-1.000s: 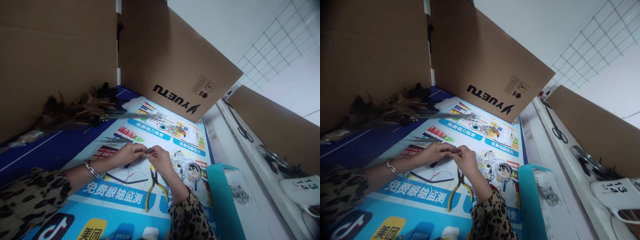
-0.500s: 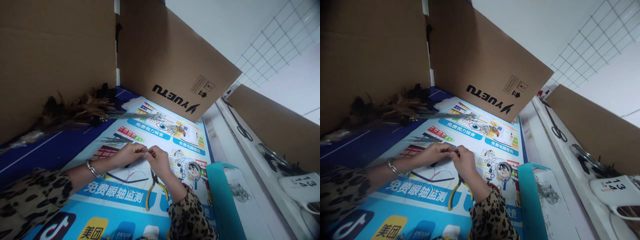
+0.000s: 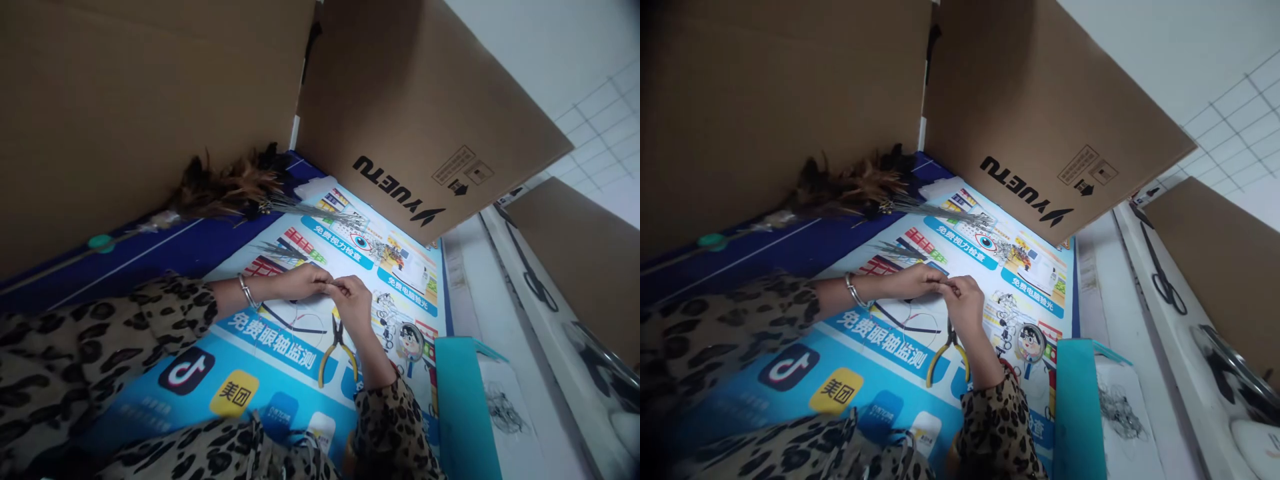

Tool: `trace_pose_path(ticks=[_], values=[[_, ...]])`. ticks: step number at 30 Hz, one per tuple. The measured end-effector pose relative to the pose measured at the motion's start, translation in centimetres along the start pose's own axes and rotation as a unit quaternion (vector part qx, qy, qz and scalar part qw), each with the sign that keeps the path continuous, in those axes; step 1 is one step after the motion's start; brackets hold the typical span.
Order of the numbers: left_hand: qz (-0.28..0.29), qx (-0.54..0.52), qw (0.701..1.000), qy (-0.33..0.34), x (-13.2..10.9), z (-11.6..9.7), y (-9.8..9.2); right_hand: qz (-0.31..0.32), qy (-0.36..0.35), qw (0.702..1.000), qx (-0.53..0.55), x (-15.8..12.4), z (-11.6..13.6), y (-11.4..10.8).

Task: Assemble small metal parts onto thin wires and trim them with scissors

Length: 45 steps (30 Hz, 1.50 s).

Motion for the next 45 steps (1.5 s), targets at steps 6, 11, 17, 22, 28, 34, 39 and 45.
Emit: trace_pose_path(ticks=[6, 11, 17, 22, 28, 34, 39, 45], values=[[-0.027, -0.029, 0.999, -0.012, 0.0, -0.6, -0.8, -0.056, 0.047, 0.997, -0.039, -0.7, 0.7, -2.0], [-0.115, -0.055, 0.991, -0.036, 0.2, 0.1, -2.6, 0.155, -0.086, 0.976, -0.13, -3.7, 6.7, 2.1], [-0.155, -0.082, 0.984, -0.028, 0.0, -0.8, -3.7, 0.34, -0.129, 0.879, -0.31, -7.6, 9.7, 9.8], [-0.162, -0.096, 0.982, -0.009, -0.2, -1.8, -4.4, 0.354, -0.153, 0.841, -0.38, -8.0, 10.3, 11.1], [-0.177, -0.095, 0.98, 0.003, -0.1, -2.2, -5.3, 0.377, -0.14, 0.813, -0.42, -8.5, 11.1, 11.0], [-0.182, -0.102, 0.978, 0.009, -0.1, -2.5, -5.8, 0.418, -0.173, 0.781, -0.431, -8.0, 12.0, 12.2], [-0.166, -0.103, 0.981, 0.011, 0.0, -2.4, -5.7, 0.416, -0.151, 0.799, -0.408, -7.8, 11.8, 12.3], [-0.157, -0.098, 0.983, -0.004, 0.2, -1.2, -5.3, 0.331, -0.08, 0.886, -0.316, -7.2, 10.3, 8.9]])
Point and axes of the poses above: each hand's wrist, its own x-axis towards the middle knuckle, its own y-axis out of the palm, z = x × y, the point moved 7 cm from there along x, towards the middle knuckle
